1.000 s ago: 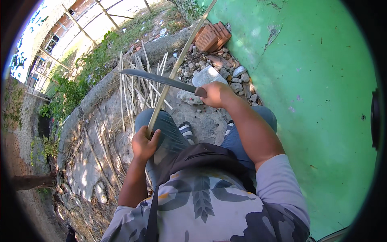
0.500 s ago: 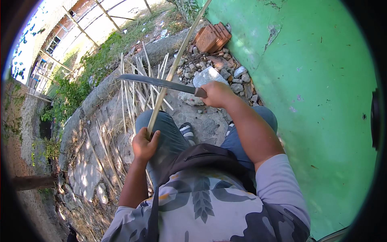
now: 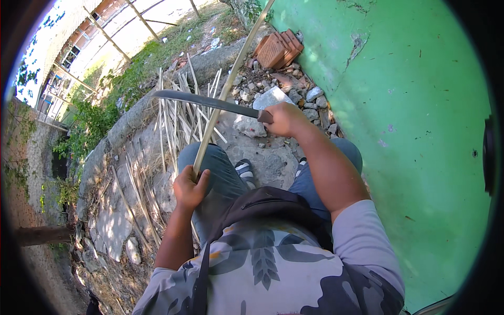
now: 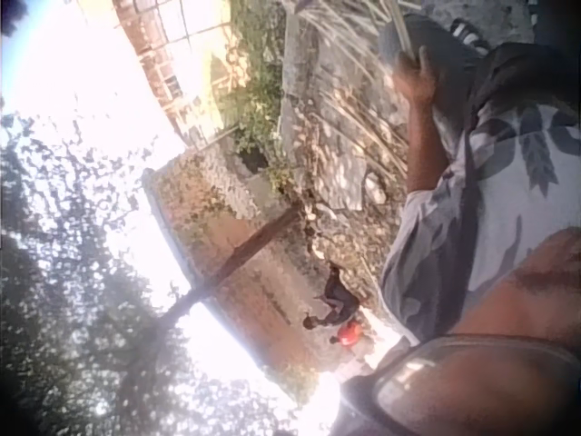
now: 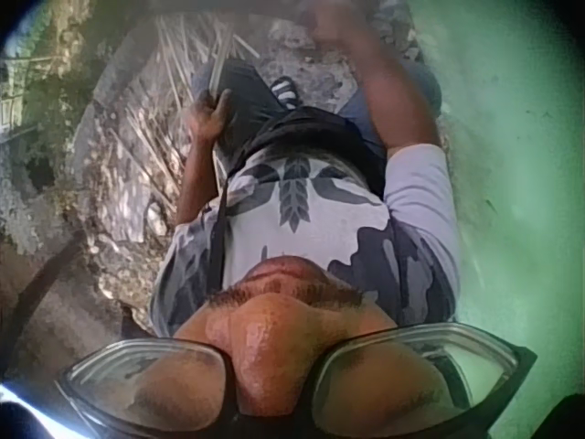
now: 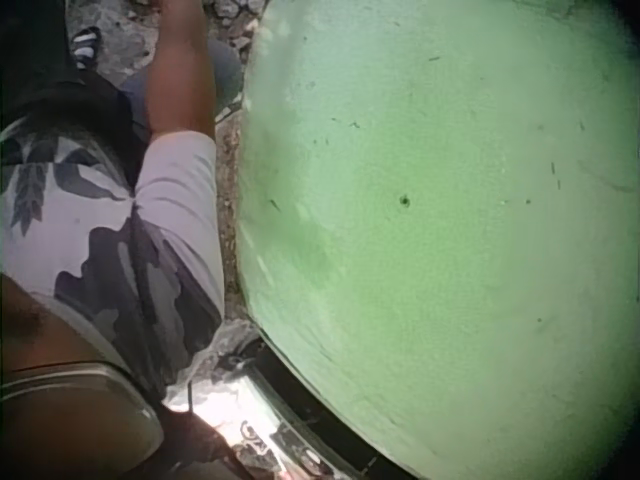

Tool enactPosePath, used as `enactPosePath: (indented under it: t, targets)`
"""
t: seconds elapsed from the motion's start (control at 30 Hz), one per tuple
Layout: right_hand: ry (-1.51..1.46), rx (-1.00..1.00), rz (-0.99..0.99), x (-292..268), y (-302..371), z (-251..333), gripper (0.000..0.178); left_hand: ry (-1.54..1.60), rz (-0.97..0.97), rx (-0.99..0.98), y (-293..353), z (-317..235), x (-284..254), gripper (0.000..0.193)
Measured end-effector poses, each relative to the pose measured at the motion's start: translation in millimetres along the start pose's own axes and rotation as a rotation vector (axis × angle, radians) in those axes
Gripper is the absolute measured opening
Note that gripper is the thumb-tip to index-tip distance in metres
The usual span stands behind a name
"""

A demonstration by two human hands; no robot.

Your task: The person holds a bamboo strip with one hand and shaves along its length using a knife.

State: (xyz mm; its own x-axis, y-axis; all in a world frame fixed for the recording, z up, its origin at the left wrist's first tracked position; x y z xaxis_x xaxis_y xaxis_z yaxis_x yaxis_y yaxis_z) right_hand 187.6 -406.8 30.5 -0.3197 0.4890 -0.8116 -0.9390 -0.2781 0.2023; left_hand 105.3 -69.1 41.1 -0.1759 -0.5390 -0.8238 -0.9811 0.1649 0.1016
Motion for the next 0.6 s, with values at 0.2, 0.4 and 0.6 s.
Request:
enactPosePath:
  t: [0.2, 0.4, 0.6]
  targets:
    - [0.020, -0.013, 0.040, 5, 7, 7, 0.024, 0.020, -0.007, 0.018, -3, 1, 0, 0.040]
    - [0.227, -0.056, 0.174, 7, 8, 28, 0.020, 0.006, 0.007, 0.002, 1, -1, -1, 0.038]
    - [0.065, 0.004, 0.023, 3, -2, -1, 0.018, 0.028, 0.021, -0.010, 0, -1, -1, 0.036]
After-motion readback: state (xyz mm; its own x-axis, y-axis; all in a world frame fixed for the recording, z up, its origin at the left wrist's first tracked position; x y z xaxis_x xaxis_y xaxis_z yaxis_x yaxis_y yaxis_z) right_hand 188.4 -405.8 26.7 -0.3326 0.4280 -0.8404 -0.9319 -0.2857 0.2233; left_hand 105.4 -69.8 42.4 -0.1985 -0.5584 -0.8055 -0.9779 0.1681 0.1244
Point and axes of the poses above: each hand's wrist, its own y-axis away from the middle knuckle, its own x-axis out of the palm, z = x × y, the point moved 4 cm from there along -y, towards the middle knuckle, and after that the axes turned 12 degrees about z, right-handed, at the moved point
